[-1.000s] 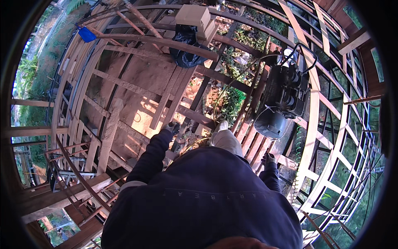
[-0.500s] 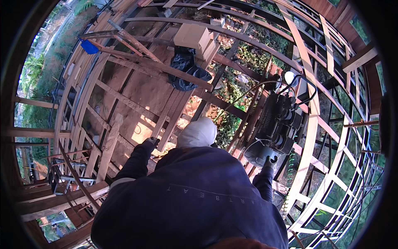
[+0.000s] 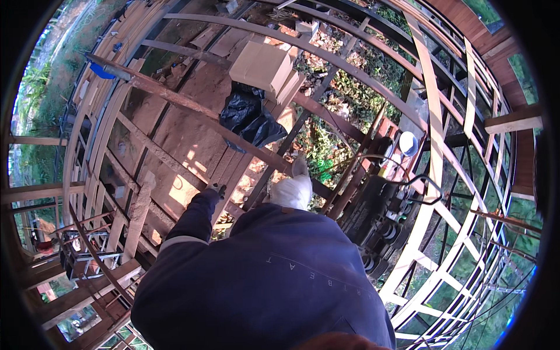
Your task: The person installs curved wooden planks onto a wooden structure using a pneumatic nail gun. They position each plank, drive nails to secure it, and occasionally use a level to check alignment. The person also moves around the structure and handles a cardboard box at the end.
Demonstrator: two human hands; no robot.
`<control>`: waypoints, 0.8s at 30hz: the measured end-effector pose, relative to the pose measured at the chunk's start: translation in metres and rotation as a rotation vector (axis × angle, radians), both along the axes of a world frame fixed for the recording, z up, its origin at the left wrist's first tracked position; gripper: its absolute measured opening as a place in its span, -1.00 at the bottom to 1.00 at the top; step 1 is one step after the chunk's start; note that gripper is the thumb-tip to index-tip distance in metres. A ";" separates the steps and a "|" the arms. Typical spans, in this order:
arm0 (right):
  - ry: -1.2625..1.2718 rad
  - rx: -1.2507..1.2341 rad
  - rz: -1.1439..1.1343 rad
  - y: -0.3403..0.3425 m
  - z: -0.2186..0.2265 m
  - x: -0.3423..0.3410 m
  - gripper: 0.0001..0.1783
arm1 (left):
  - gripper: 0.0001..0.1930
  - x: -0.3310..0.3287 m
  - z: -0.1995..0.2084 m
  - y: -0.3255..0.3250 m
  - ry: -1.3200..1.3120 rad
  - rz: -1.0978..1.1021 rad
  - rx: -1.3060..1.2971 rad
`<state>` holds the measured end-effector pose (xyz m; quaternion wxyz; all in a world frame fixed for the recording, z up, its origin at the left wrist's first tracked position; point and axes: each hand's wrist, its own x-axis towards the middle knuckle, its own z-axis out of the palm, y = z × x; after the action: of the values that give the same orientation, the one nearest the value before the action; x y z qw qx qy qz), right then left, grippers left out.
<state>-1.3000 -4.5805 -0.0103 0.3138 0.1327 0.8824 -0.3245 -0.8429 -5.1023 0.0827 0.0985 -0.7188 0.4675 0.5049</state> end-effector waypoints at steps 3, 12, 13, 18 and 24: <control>-0.112 -0.091 0.024 -0.076 0.021 -0.061 -0.28 | -0.73 0.002 -0.090 -0.063 0.122 0.085 0.013; -0.200 -0.200 0.215 -0.283 0.075 -0.209 -0.39 | -0.70 -0.113 -0.142 -0.154 0.632 0.461 -0.199; -0.205 -0.194 0.230 -0.297 0.075 -0.220 -0.40 | -0.70 -0.125 -0.133 -0.156 0.624 0.431 -0.215; -0.290 -0.155 0.389 -0.398 0.057 -0.297 -0.45 | -0.63 -0.169 -0.082 -0.159 0.496 0.595 -0.132; -0.386 -0.121 0.632 -0.572 0.030 -0.421 -0.52 | -0.59 -0.225 -0.093 -0.169 0.347 0.913 -0.077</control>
<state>-1.7214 -5.1528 0.0199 0.5663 -0.1062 0.7836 -0.2324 -1.0680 -5.2710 -0.0107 -0.2388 -0.7589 0.1322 0.5912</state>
